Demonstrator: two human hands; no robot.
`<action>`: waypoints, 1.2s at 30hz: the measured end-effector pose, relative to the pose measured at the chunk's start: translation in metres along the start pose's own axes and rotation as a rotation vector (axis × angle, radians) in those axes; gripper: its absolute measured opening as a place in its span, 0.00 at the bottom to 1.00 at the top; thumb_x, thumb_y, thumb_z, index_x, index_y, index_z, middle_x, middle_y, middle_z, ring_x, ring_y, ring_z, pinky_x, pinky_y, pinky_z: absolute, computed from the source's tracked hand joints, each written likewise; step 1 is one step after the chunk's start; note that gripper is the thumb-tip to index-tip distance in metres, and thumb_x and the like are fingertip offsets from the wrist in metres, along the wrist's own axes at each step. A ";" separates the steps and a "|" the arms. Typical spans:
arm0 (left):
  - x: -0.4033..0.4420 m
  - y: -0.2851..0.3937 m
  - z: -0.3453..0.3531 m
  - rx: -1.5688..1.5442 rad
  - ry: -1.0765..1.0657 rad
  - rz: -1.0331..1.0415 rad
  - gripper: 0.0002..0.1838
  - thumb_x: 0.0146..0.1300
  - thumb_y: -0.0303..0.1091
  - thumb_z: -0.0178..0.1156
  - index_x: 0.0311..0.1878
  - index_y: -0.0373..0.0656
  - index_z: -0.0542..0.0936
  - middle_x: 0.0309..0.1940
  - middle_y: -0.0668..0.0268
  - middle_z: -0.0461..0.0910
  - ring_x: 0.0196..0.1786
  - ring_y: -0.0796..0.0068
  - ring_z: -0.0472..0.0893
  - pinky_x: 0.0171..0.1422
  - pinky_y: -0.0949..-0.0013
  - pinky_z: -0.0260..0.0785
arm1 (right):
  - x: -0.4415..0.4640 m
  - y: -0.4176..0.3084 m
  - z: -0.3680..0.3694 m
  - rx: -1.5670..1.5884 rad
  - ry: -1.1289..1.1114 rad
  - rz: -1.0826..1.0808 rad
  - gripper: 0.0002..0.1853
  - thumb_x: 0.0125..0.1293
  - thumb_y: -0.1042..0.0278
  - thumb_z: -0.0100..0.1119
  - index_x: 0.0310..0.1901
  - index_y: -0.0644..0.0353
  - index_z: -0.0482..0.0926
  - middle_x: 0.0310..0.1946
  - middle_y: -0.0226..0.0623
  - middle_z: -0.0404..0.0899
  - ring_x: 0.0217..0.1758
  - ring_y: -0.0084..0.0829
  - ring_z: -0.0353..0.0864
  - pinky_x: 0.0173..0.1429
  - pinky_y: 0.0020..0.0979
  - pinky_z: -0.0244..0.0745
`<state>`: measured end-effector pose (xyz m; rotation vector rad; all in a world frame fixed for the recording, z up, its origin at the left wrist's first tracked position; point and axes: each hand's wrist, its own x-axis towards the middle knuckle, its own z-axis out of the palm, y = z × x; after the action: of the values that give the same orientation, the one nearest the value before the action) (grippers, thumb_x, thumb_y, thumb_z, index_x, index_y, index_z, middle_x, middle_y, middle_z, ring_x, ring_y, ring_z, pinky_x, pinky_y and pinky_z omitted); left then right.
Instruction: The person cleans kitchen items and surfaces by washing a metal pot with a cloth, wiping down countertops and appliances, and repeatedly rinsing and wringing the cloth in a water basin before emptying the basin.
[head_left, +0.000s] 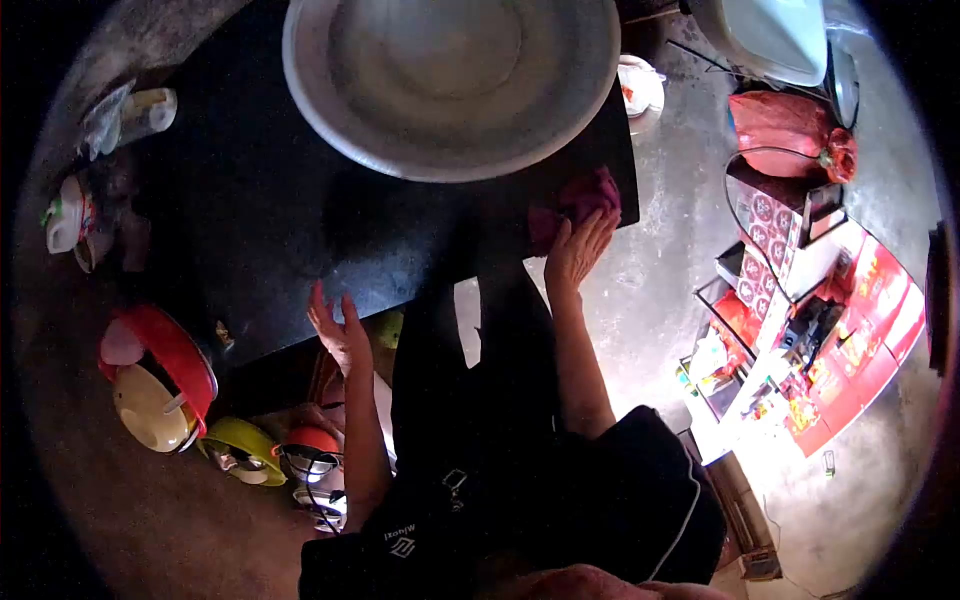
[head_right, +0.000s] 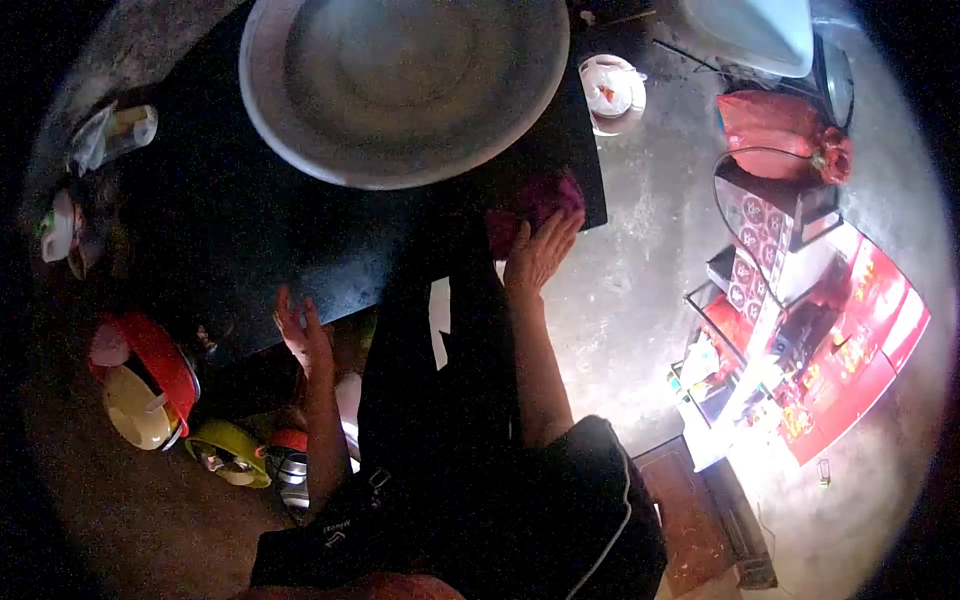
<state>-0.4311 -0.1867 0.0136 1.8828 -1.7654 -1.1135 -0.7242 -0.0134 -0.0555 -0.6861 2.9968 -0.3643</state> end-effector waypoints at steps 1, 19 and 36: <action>-0.001 0.009 0.005 0.021 0.000 0.012 0.22 0.63 0.30 0.54 0.60 0.40 0.66 0.58 0.55 0.65 0.58 0.60 0.68 0.58 0.63 0.66 | 0.012 0.001 0.008 -0.023 0.011 0.052 0.36 0.66 0.53 0.46 0.66 0.70 0.49 0.69 0.61 0.39 0.72 0.57 0.39 0.72 0.50 0.38; -0.051 0.063 0.091 0.052 0.018 0.010 0.18 0.62 0.20 0.52 0.56 0.39 0.71 0.57 0.58 0.69 0.57 0.65 0.71 0.51 0.70 0.69 | 0.444 -0.110 0.064 -0.040 -0.292 -0.947 0.30 0.63 0.58 0.49 0.63 0.66 0.57 0.63 0.54 0.54 0.66 0.50 0.53 0.67 0.46 0.50; -0.013 0.248 0.164 -0.624 -0.374 0.036 0.16 0.60 0.32 0.61 0.50 0.40 0.75 0.43 0.57 0.78 0.48 0.72 0.77 0.55 0.68 0.69 | 0.182 -0.051 -0.114 1.832 -0.812 0.617 0.21 0.70 0.61 0.44 0.60 0.63 0.65 0.51 0.38 0.75 0.51 0.32 0.76 0.55 0.35 0.73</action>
<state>-0.7191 -0.1752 0.0867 1.3205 -1.3660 -1.8311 -0.8770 -0.1124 0.0685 0.2718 1.0555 -1.6952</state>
